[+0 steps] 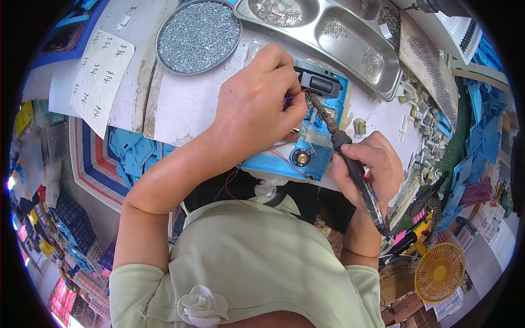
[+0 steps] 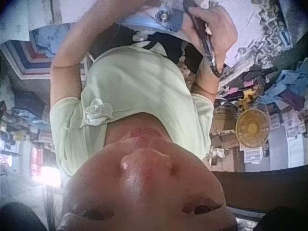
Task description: Assembling a blue plastic electronic device by installing internal components and securing the casing with screws.
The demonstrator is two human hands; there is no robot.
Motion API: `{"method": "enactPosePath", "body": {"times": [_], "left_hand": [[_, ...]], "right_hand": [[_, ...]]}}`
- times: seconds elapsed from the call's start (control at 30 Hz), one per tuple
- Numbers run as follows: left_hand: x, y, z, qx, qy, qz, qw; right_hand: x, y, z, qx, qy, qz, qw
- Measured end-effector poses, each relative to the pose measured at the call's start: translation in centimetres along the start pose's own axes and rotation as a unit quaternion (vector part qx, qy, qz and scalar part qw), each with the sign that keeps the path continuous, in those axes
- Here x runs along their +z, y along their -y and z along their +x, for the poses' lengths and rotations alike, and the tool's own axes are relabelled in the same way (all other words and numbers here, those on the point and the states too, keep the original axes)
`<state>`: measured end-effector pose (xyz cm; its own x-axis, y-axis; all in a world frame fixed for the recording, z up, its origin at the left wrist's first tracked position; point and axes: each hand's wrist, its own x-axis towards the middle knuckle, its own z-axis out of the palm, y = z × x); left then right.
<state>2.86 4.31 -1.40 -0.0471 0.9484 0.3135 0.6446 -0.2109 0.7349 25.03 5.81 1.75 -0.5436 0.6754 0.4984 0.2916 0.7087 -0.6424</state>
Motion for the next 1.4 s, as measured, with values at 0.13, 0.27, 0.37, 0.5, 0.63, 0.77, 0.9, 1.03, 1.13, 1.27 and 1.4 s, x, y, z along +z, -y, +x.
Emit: {"method": "enactPosePath", "body": {"times": [0.13,0.27,0.37,0.5,0.63,0.77,0.9,1.03,1.13,1.27,1.4], "left_hand": [[0.0,-0.1,0.0,0.0,0.001,0.009,1.0],[0.0,-0.1,0.0,-0.009,0.002,0.002,1.0],[0.1,0.0,0.0,-0.004,0.0,0.003,1.0],[0.0,0.1,0.0,0.002,0.0,0.005,1.0],[0.1,-0.1,0.0,-0.001,-0.002,0.002,1.0],[0.0,-0.1,0.0,-0.004,0.002,0.003,1.0],[0.0,-0.1,0.0,-0.008,0.003,0.003,1.0],[-0.1,-0.2,0.1,-0.001,0.007,0.012,1.0],[0.2,0.3,0.0,0.026,-0.017,0.016,0.999],[0.2,0.2,0.0,0.02,-0.014,0.003,1.0],[-0.1,-0.1,0.1,0.008,-0.001,0.003,1.0]], "right_hand": [[-0.5,-0.1,-0.2,0.035,0.012,0.001,0.999],[-0.7,0.2,-0.3,0.033,0.024,-0.009,0.999],[-1.0,0.6,-1.1,0.047,0.025,0.003,0.999],[-1.3,0.9,-1.5,0.044,0.018,-0.002,0.999],[-1.6,0.7,-1.9,0.039,0.006,-0.002,0.999],[-1.7,0.3,-2.6,0.043,-0.008,0.011,0.999],[-1.8,0.3,-2.9,0.056,-0.019,0.027,0.998],[-1.9,0.3,-3.1,0.068,-0.024,0.03,0.997],[-2.0,0.3,-3.1,0.069,-0.026,0.024,0.997],[-2.0,0.4,-3.1,0.076,-0.03,0.024,0.996],[-2.0,0.4,-3.1,0.074,-0.029,0.027,0.996]]}}
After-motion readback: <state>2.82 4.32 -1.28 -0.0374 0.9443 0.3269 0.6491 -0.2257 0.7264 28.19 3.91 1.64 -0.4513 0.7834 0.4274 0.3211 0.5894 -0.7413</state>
